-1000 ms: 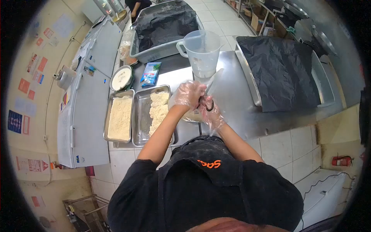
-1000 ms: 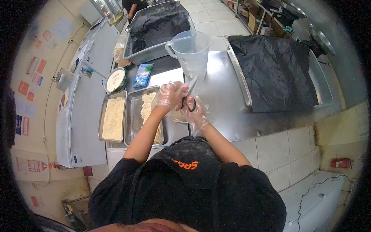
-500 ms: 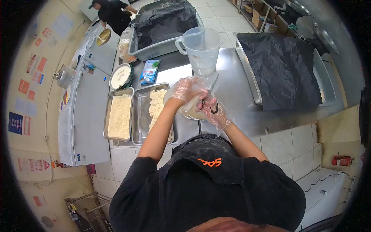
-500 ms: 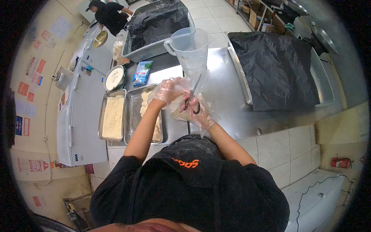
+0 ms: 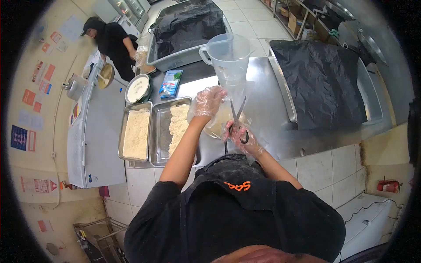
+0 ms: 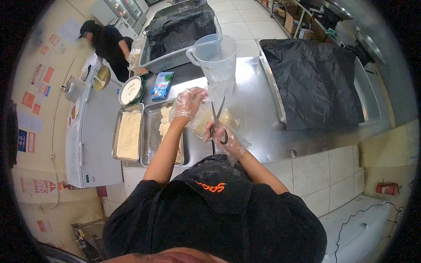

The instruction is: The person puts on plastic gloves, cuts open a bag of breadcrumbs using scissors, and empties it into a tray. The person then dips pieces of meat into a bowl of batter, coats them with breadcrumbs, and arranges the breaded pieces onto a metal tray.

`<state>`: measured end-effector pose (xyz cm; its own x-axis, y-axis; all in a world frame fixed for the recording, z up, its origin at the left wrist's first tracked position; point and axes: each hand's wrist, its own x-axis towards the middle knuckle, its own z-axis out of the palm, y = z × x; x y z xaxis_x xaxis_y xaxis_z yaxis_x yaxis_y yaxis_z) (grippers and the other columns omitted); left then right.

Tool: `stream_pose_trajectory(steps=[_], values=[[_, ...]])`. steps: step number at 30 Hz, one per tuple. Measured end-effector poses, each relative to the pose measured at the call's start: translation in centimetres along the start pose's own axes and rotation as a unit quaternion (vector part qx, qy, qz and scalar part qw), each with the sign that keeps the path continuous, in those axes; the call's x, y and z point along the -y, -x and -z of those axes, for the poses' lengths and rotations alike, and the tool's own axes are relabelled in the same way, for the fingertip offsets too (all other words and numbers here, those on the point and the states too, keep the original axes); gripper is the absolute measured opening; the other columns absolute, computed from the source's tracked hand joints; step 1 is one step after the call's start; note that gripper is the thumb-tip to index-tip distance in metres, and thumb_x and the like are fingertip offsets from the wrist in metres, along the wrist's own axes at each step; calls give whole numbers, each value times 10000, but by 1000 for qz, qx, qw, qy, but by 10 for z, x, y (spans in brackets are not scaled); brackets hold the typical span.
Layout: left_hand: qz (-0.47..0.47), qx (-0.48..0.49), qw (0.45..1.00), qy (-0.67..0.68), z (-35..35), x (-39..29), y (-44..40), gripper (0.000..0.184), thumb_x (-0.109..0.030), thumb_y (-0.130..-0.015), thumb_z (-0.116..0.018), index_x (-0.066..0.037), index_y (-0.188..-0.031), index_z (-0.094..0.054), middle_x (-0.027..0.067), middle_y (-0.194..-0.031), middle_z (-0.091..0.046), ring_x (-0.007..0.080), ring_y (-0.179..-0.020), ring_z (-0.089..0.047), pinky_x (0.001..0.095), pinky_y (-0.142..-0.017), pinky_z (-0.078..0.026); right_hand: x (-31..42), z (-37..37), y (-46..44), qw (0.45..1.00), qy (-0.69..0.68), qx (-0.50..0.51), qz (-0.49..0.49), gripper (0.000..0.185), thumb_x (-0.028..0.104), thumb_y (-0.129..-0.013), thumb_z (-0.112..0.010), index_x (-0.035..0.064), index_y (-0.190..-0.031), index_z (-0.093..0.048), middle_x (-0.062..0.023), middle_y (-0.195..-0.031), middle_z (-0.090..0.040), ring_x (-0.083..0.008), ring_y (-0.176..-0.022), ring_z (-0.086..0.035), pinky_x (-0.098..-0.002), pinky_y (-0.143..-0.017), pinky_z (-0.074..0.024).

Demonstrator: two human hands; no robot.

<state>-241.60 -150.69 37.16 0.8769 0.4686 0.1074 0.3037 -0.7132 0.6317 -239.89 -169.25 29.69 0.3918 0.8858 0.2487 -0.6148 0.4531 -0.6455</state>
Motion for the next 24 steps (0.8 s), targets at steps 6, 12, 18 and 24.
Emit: stream_pose_trajectory(steps=[6, 12, 18, 24], values=[[34, -57, 998, -1, 3, 4, 1, 355, -429, -881, -569, -101, -937, -693, 112, -764, -674, 306, -777, -645, 428, -745, -480, 12, 10, 1, 984, 174, 5, -25, 647, 629, -820, -579, 45, -1091, -515, -37, -890, -550, -157, -834, -571, -314, -801, -466], [5, -2, 998, -55, 14, -2, -7, 327, -396, -904, -542, -93, -921, -663, 82, -783, -671, 279, -808, -621, 397, -761, -447, 8, 17, 2, 981, 173, 44, -71, 629, 625, -832, -568, 47, -1076, -525, -37, -883, -552, -137, -836, -568, -298, -788, -472], [-10, 15, 999, -42, 4, 2, -10, 315, -385, -908, -537, -78, -931, -601, 163, -834, -644, 371, -833, -626, 474, -744, -463, -4, 10, -1, 995, 92, -7, -26, 627, 604, -851, -567, 34, -1104, -506, -54, -868, -534, -162, -833, -558, -343, -797, -483], [-27, -75, 997, 1, -16, 2, -4, 192, -294, -909, -569, -103, -928, -570, 165, -827, -634, 419, -809, -598, 477, -685, -457, -8, 9, -11, 999, -1, -27, -34, 638, 621, -828, -596, 57, -1104, -486, -45, -899, -502, -175, -878, -529, -368, -840, -456]])
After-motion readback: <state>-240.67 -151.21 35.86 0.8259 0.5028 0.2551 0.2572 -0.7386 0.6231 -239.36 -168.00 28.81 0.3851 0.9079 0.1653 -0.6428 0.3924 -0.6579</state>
